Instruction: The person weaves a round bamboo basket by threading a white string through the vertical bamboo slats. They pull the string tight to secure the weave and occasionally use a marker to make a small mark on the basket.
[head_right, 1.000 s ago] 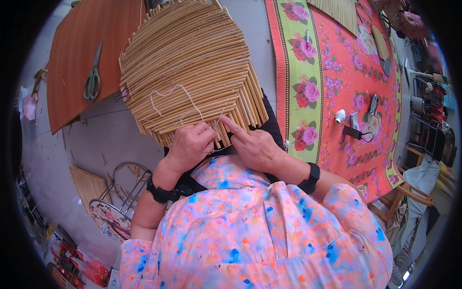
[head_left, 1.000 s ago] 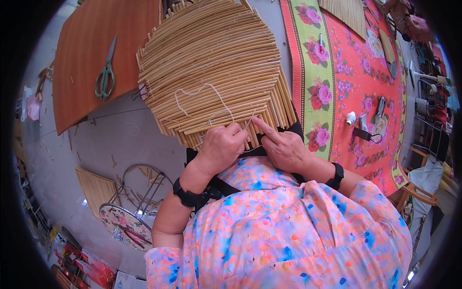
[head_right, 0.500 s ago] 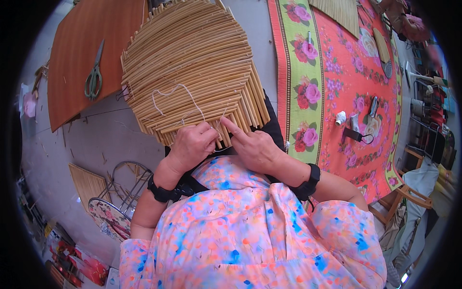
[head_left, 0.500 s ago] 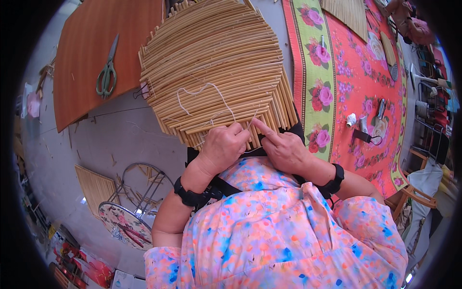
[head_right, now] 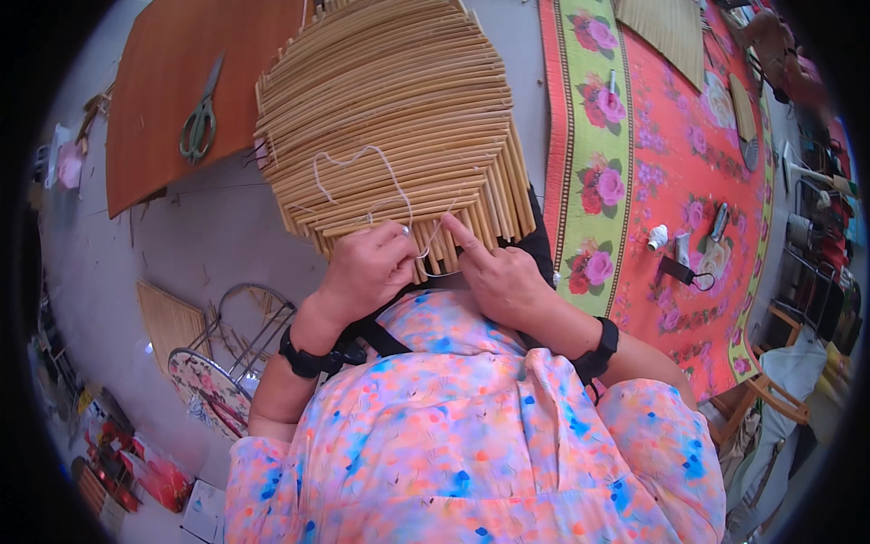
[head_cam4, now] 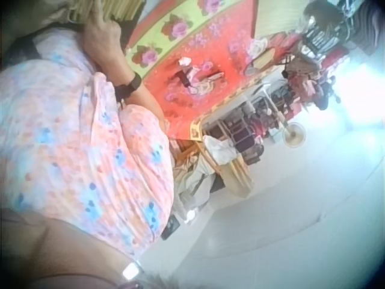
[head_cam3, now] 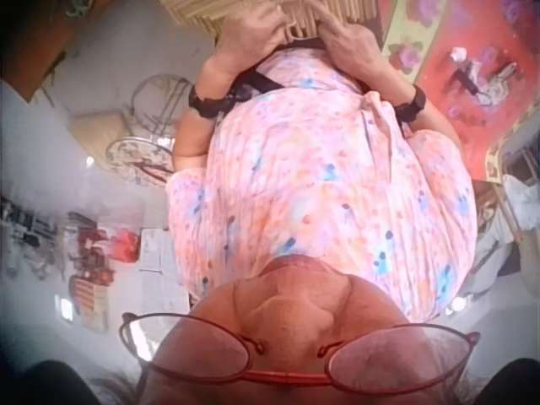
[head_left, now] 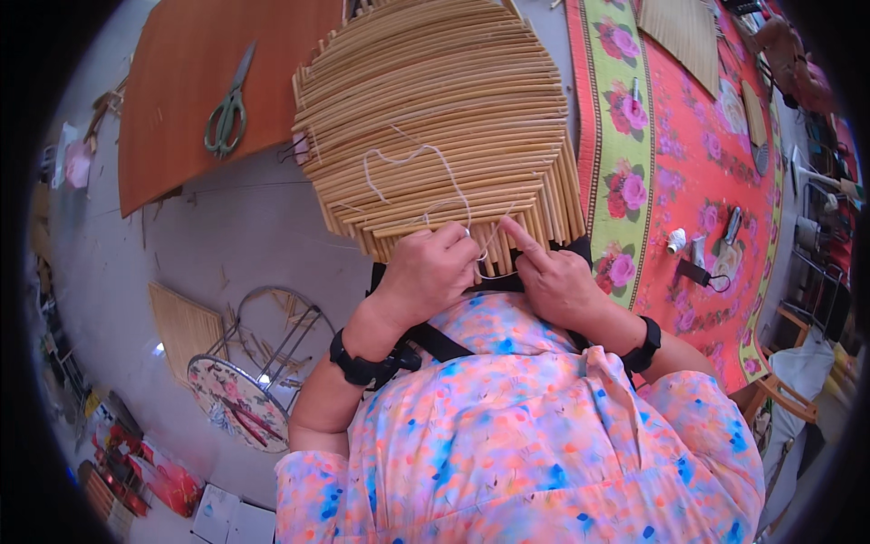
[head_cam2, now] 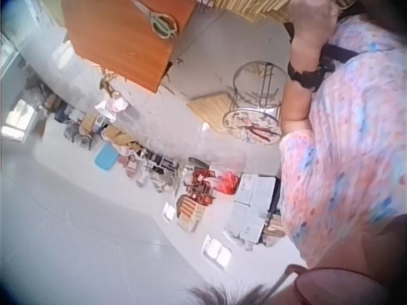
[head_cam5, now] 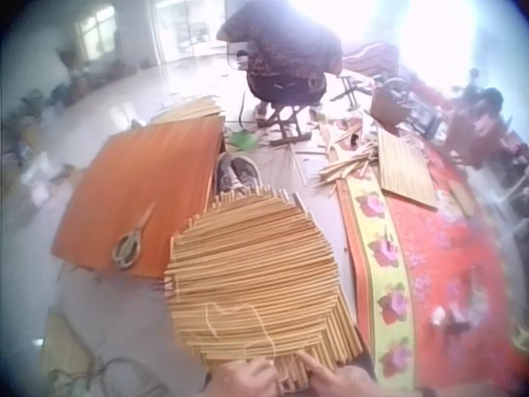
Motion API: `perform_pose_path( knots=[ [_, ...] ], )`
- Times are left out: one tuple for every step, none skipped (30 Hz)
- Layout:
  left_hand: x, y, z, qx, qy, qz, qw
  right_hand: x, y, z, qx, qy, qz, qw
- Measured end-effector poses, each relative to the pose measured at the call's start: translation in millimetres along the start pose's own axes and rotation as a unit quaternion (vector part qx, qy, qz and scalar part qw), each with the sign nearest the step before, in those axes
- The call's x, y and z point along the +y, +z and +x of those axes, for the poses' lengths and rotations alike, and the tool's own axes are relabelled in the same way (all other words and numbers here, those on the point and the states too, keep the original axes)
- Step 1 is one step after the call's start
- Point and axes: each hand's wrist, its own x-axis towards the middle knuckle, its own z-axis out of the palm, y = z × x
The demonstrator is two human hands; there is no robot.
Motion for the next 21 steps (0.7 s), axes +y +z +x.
perform_pose_path(
  knots=[
    [-1.6,-5.9,-4.9,0.020,-0.006,0.004,1.000,-0.7,0.0,1.3,-0.001,-0.001,-0.001,1.000],
    [-3.7,-12.5,-11.6,0.039,-0.011,0.006,0.999,-0.6,-0.8,1.2,-0.003,-0.002,-0.003,1.000],
    [-5.8,-18.1,-18.3,0.059,-0.016,0.008,0.998,-0.6,-1.0,1.7,0.004,-0.009,-0.003,1.000],
    [-7.4,-22.6,-24.6,0.061,-0.047,-0.003,0.997,0.5,-1.0,1.0,0.005,-0.007,0.001,1.000],
    [-9.8,-28.5,-33.2,0.064,-0.080,-0.013,0.995,0.7,0.7,1.2,0.007,-0.007,0.006,1.000],
    [-10.8,-32.9,-40.0,0.066,-0.113,-0.022,0.991,1.0,2.0,1.2,0.009,-0.007,0.012,1.000],
    [-9.8,-36.6,-44.4,0.067,-0.155,-0.030,0.985,0.4,1.3,0.4,0.008,-0.001,0.019,1.000],
    [-9.5,-37.1,-48.9,0.076,-0.165,-0.030,0.983,-0.8,-0.5,1.1,0.003,0.002,0.017,1.000],
    [-9.4,-34.6,-52.5,0.084,-0.174,-0.030,0.981,-2.3,-2.8,1.9,-0.002,0.006,0.015,1.000],
    [-9.4,-32.2,-55.9,0.092,-0.184,-0.031,0.978,-3.8,-3.8,3.1,-0.006,0.010,0.013,1.000],
    [-9.2,-27.0,-56.3,0.102,-0.177,-0.020,0.979,-3.1,-4.6,3.1,-0.003,0.010,0.008,1.000],
    [-9.1,-21.9,-56.5,0.110,-0.170,-0.010,0.979,-3.3,-4.0,3.5,-0.003,0.006,0.008,1.000],
    [-9.9,-20.1,-57.6,0.118,-0.162,0.000,0.980,-4.0,-3.2,4.1,-0.002,0.003,0.007,1.000],
    [-10.3,-17.3,-56.6,0.125,-0.166,-0.003,0.978,-2.0,-5.6,1.8,-0.004,0.003,0.001,1.000],
    [-11.1,-15.4,-55.7,0.131,-0.168,-0.007,0.977,-1.7,-8.0,2.2,-0.007,-0.003,0.004,1.000],
    [-11.7,-13.9,-55.0,0.137,-0.170,-0.010,0.976,-3.3,-9.9,5.1,-0.011,-0.009,0.007,1.000],
    [-11.6,-12.0,-52.4,0.136,-0.161,-0.009,0.977,-3.0,-13.3,6.0,-0.015,-0.012,0.005,1.000],
    [-11.2,-13.0,-49.7,0.135,-0.153,-0.008,0.979,-2.9,-15.0,6.0,-0.018,-0.012,0.002,1.000],
    [-10.3,-14.2,-46.4,0.134,-0.143,-0.007,0.980,-3.2,-15.0,5.8,-0.022,-0.012,-0.002,1.000],
    [-9.6,-17.8,-41.8,0.117,-0.097,0.003,0.988,-3.2,-14.7,6.5,-0.024,-0.013,-0.003,1.000],
    [-8.7,-22.5,-35.8,0.099,-0.049,0.014,0.994,-2.6,-16.1,6.0,-0.040,-0.013,-0.005,0.999]
  ],
)
